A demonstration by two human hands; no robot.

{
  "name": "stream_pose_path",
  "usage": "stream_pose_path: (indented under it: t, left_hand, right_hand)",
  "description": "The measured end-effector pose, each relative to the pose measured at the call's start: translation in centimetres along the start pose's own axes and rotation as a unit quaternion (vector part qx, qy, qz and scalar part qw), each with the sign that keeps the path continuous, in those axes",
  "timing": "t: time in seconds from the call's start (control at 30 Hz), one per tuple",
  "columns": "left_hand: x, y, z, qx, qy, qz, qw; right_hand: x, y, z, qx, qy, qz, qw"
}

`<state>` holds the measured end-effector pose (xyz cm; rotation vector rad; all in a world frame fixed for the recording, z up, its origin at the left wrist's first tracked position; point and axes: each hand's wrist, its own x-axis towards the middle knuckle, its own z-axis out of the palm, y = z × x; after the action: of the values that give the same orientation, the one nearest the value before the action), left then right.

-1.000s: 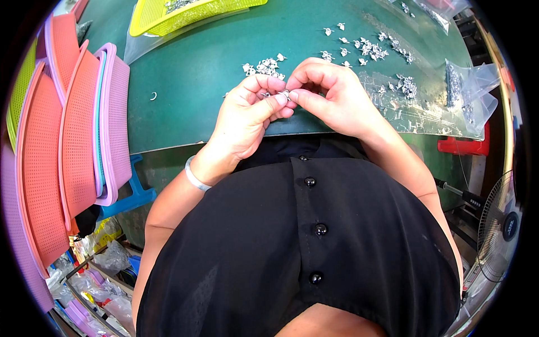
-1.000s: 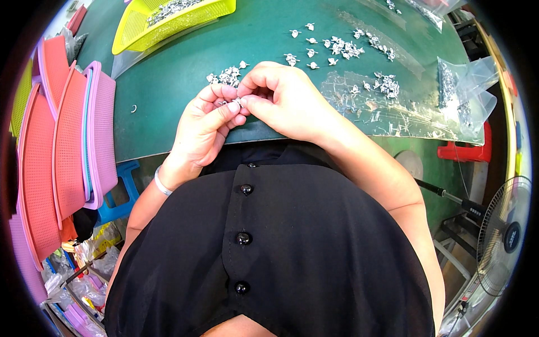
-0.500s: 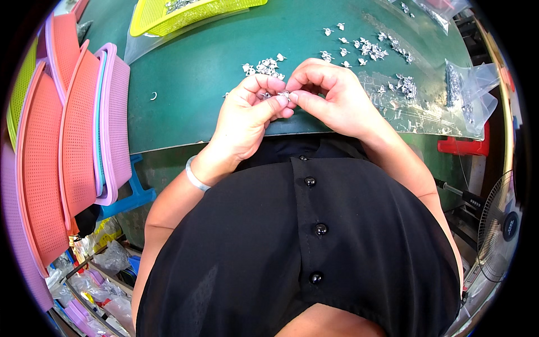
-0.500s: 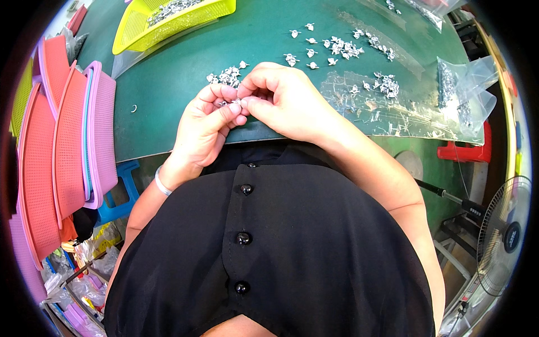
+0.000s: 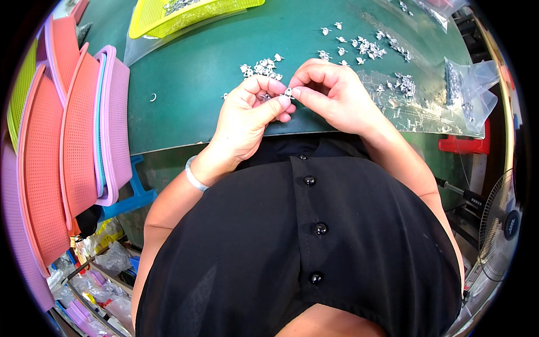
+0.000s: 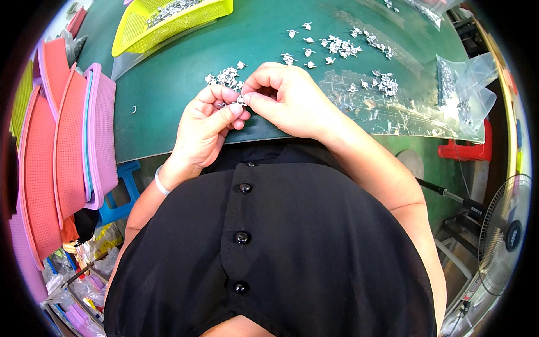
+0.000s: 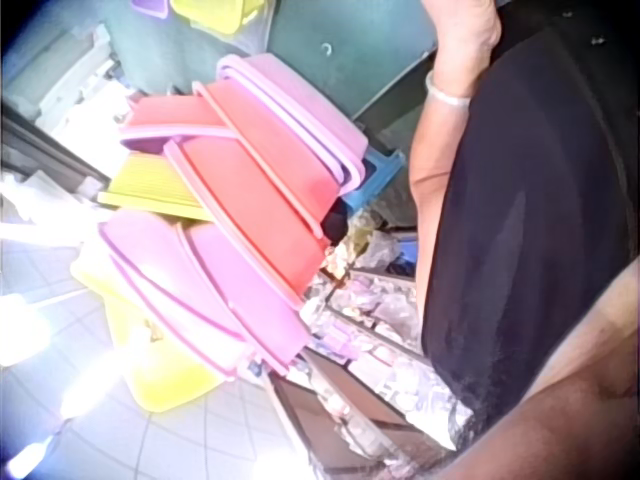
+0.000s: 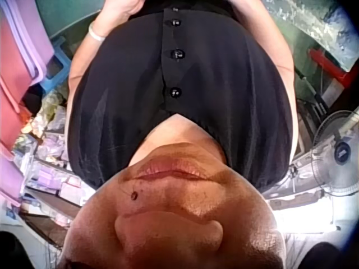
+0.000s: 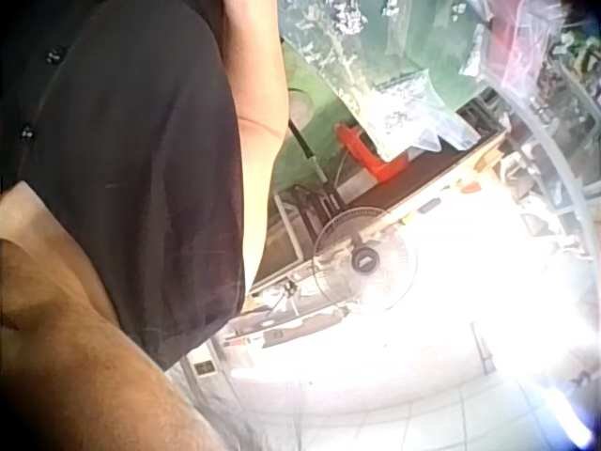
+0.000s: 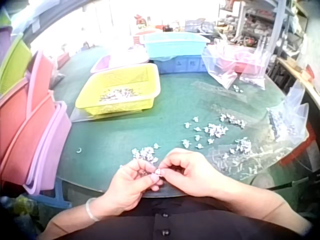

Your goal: The person repeatedly picks up small silver metal pieces from a green table and joins them together by hand. They place the assembled pieces into a yellow basket and continue the process with additional pieces from the table.

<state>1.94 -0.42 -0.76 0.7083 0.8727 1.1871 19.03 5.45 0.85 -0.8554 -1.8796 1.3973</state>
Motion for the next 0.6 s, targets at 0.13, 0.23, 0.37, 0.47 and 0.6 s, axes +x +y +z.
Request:
stream_pose_path:
  t: [0.13, 0.23, 0.37, 0.47, 0.6]
  left_hand:
    - [0.02, -0.02, 0.12, 0.019, 0.0, 0.008, 1.0]
    - [-0.01, -0.05, 0.26, 0.027, -0.001, 0.018, 0.999]
    - [0.03, -0.11, 0.39, 0.025, 0.0, 0.027, 0.999]
    - [0.02, -0.06, 0.58, 0.028, 0.001, 0.026, 0.999]
    - [0.27, 0.09, 0.59, 0.023, 0.004, 0.033, 0.999]
  right_hand:
    - [-0.12, -0.05, -0.15, -0.001, -0.001, 0.001, 1.0]
    - [-0.13, -0.11, -0.31, -0.007, -0.006, 0.001, 1.0]
    - [-0.25, -0.19, -0.42, -0.001, -0.009, -0.007, 1.0]
    - [-0.33, -0.07, -0.5, 0.005, -0.009, -0.009, 1.0]
    - [-0.4, 0.0, -0.66, 0.011, 0.005, -0.02, 1.0]
